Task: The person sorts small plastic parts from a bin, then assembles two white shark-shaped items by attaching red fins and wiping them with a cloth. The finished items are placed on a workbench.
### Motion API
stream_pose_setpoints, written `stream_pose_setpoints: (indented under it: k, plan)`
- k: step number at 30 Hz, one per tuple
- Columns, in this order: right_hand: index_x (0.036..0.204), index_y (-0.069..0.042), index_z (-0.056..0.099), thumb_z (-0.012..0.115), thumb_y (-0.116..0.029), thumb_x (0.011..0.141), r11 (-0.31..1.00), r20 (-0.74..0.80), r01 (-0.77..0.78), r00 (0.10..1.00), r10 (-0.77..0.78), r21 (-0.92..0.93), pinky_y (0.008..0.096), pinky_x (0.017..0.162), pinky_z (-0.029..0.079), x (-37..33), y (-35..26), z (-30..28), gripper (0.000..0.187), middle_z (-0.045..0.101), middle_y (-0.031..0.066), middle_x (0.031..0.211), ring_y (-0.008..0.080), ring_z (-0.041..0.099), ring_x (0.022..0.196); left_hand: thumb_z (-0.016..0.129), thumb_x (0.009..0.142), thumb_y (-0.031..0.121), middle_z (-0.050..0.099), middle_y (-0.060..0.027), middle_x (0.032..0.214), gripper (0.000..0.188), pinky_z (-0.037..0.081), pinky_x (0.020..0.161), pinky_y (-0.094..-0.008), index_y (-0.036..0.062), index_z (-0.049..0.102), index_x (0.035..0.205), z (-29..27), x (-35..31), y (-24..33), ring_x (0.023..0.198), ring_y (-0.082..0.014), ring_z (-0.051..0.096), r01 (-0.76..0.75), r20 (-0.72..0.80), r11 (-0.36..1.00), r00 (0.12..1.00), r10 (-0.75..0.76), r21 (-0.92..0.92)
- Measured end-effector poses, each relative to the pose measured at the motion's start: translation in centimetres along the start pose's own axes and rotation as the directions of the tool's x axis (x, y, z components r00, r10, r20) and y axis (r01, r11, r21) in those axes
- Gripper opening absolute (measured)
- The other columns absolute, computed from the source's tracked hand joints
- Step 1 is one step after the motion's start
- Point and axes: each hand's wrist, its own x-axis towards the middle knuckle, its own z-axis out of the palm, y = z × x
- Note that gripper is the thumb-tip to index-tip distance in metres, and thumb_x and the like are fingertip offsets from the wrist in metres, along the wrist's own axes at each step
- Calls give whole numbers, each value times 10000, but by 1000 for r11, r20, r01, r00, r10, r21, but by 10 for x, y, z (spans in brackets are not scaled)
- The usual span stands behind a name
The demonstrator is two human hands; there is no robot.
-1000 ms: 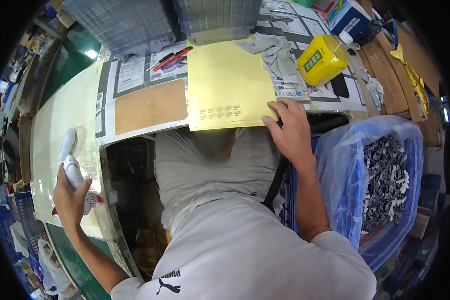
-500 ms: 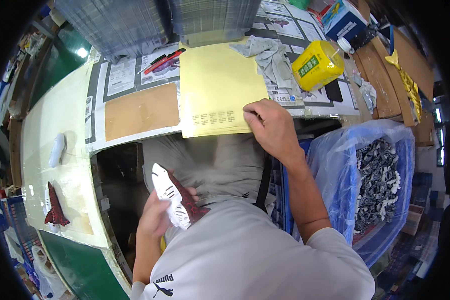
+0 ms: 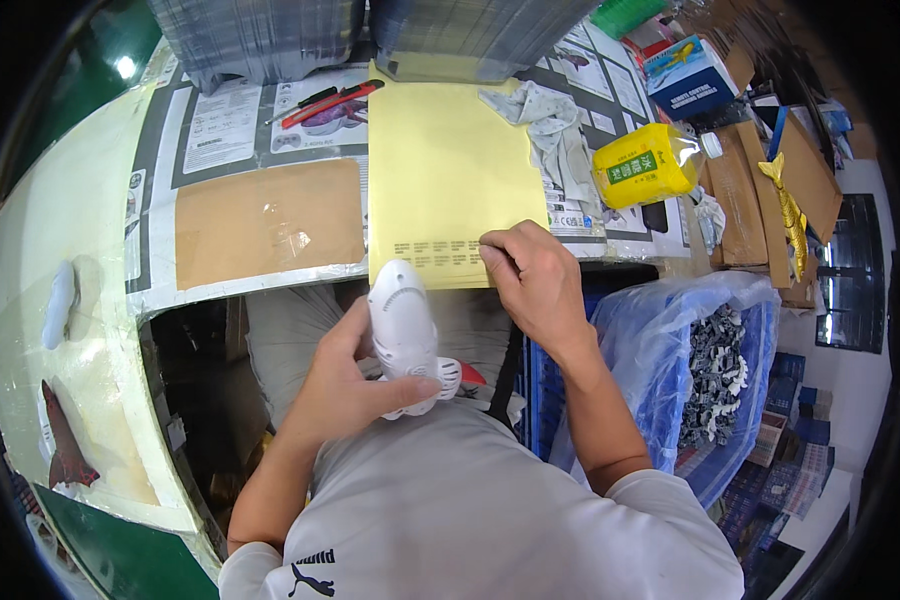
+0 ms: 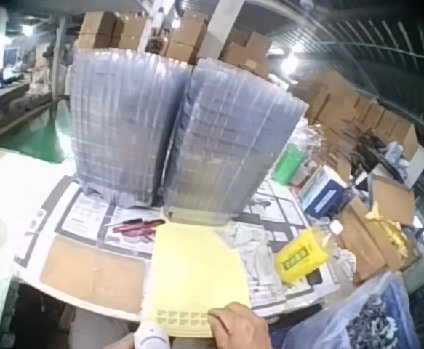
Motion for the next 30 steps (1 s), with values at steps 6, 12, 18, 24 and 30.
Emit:
stream_pose_setpoints:
  k: [6,12,18,24,30]
  plan:
    - [982,-21,756,740,-81,883,999,-62,13,998,-15,-32,389,701,537,-1,-3,4,117,676,131,844,319,681,785,921,755,170,682,-110,1209,732,516,981,-352,-27,540,1349,11,10,-3,1100,-191,656,-47,32,995,999,44,83]
    - [1007,-23,759,736,-70,884,999,-42,21,999,-23,-37,385,703,540,-2,1,4,133,679,121,854,315,681,796,912,767,157,689,-113,1169,697,526,958,-358,-27,543,1328,11,12,0,1079,-190,657,-31,-26,995,999,34,96]
    - [987,-15,740,725,-63,889,999,-49,37,998,-39,-39,386,709,539,-2,-1,5,111,678,122,863,316,677,807,906,771,141,687,-116,1152,640,530,942,-349,-26,548,1275,11,12,0,1064,-179,653,-5,-51,998,999,8,58]
    - [1015,-13,732,718,-80,901,999,-11,-5,1000,4,-48,388,735,536,-3,-5,1,133,673,133,867,315,679,835,896,779,142,684,-116,1154,610,532,936,-349,-25,552,1254,11,10,-2,1053,-178,653,-8,-40,1000,999,10,30]
    - [1025,-6,726,714,-99,906,999,-16,-32,999,32,-16,390,737,530,-3,-2,5,152,671,137,870,313,672,818,895,783,151,684,-118,1156,630,533,936,-349,-27,551,1280,12,12,-4,1054,-180,657,-49,-41,999,998,49,19]
